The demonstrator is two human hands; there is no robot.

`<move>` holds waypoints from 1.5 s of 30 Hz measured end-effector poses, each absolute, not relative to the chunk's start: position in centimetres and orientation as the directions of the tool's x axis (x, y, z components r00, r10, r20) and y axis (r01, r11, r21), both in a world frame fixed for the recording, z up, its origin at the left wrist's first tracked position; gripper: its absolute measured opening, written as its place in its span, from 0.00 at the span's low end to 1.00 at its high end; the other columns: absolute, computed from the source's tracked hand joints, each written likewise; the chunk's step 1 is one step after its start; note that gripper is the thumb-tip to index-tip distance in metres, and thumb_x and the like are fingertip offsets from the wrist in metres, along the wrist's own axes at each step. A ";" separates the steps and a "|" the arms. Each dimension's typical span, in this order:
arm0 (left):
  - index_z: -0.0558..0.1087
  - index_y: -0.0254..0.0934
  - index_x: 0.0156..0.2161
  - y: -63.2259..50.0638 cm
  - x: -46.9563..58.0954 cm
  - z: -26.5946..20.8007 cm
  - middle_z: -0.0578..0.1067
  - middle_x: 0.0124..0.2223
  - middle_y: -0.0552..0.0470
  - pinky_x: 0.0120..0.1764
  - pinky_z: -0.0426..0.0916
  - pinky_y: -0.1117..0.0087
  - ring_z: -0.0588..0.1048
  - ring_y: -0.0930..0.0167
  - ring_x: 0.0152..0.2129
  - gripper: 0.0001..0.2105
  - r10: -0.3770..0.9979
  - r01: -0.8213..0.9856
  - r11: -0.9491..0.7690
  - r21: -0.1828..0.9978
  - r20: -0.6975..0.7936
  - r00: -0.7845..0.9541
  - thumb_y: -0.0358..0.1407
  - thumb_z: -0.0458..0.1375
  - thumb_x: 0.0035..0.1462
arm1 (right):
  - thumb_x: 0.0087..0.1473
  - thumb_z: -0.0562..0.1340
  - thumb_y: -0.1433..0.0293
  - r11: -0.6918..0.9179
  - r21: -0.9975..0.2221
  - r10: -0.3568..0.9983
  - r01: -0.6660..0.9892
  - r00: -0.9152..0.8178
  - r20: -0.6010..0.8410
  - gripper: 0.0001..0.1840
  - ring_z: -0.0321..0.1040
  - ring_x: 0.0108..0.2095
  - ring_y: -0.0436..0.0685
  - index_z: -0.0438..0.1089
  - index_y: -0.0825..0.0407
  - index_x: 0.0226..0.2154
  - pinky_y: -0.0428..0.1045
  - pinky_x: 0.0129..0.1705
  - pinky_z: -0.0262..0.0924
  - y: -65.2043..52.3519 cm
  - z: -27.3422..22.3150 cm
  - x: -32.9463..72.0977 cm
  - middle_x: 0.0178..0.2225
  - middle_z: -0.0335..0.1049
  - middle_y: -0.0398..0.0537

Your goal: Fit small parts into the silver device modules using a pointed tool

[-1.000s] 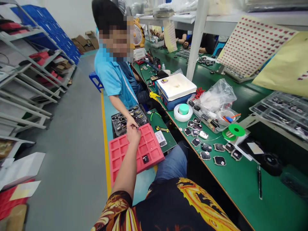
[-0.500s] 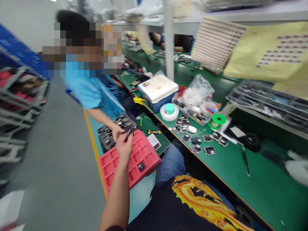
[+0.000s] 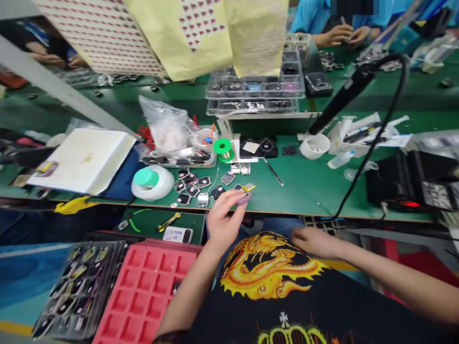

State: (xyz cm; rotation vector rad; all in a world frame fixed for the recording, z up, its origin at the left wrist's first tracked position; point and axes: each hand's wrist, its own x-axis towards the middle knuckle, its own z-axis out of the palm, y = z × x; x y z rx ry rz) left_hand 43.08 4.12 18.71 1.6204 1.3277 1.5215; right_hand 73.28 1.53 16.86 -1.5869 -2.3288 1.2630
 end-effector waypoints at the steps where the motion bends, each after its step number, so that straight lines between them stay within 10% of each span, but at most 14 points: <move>1: 0.84 0.44 0.51 5.1 44.2 17.9 0.84 0.52 0.46 0.56 0.79 0.57 0.82 0.64 0.50 0.11 0.880 0.356 -0.438 0.825 0.475 -0.016 0.31 0.64 0.68 | 0.69 0.64 0.64 0.081 -0.681 0.783 0.728 -0.469 -0.408 0.10 0.72 0.25 0.53 0.79 0.50 0.37 0.48 0.29 0.65 1.4 17.0 73.4 0.27 0.77 0.42; 5: 0.81 0.41 0.55 7.1 46.9 13.9 0.82 0.56 0.42 0.58 0.78 0.53 0.81 0.62 0.55 0.16 0.819 0.510 -0.569 0.646 0.498 0.284 0.25 0.56 0.69 | 0.70 0.59 0.62 -0.039 -0.818 0.889 0.574 -0.353 -0.291 0.13 0.77 0.31 0.55 0.80 0.47 0.46 0.50 0.35 0.68 2.2 18.1 72.9 0.33 0.81 0.43; 15: 0.75 0.38 0.62 5.7 47.1 12.7 0.75 0.64 0.37 0.64 0.74 0.48 0.75 0.58 0.63 0.25 0.851 0.627 -0.522 0.578 0.404 0.336 0.19 0.51 0.65 | 0.68 0.62 0.71 0.394 -0.652 0.919 0.648 -0.267 0.290 0.14 0.76 0.49 0.61 0.75 0.52 0.55 0.57 0.55 0.71 6.9 15.0 70.5 0.51 0.78 0.54; 29: 0.76 0.41 0.58 4.0 47.5 12.9 0.78 0.56 0.41 0.59 0.78 0.50 0.79 0.59 0.55 0.18 0.865 0.661 -0.465 0.589 0.461 0.198 0.34 0.68 0.65 | 0.69 0.62 0.71 0.457 -0.631 0.879 0.627 -0.428 0.211 0.03 0.71 0.49 0.61 0.74 0.51 0.44 0.56 0.55 0.66 8.9 14.1 69.1 0.48 0.75 0.52; 45: 0.78 0.42 0.48 4.8 47.4 12.5 0.82 0.50 0.47 0.55 0.79 0.52 0.82 0.61 0.52 0.10 0.839 0.587 -0.514 0.626 0.509 0.192 0.28 0.67 0.65 | 0.65 0.65 0.71 0.396 -0.799 0.901 0.452 -0.359 0.244 0.01 0.66 0.32 0.52 0.72 0.49 0.38 0.50 0.40 0.59 8.6 14.1 69.7 0.31 0.72 0.40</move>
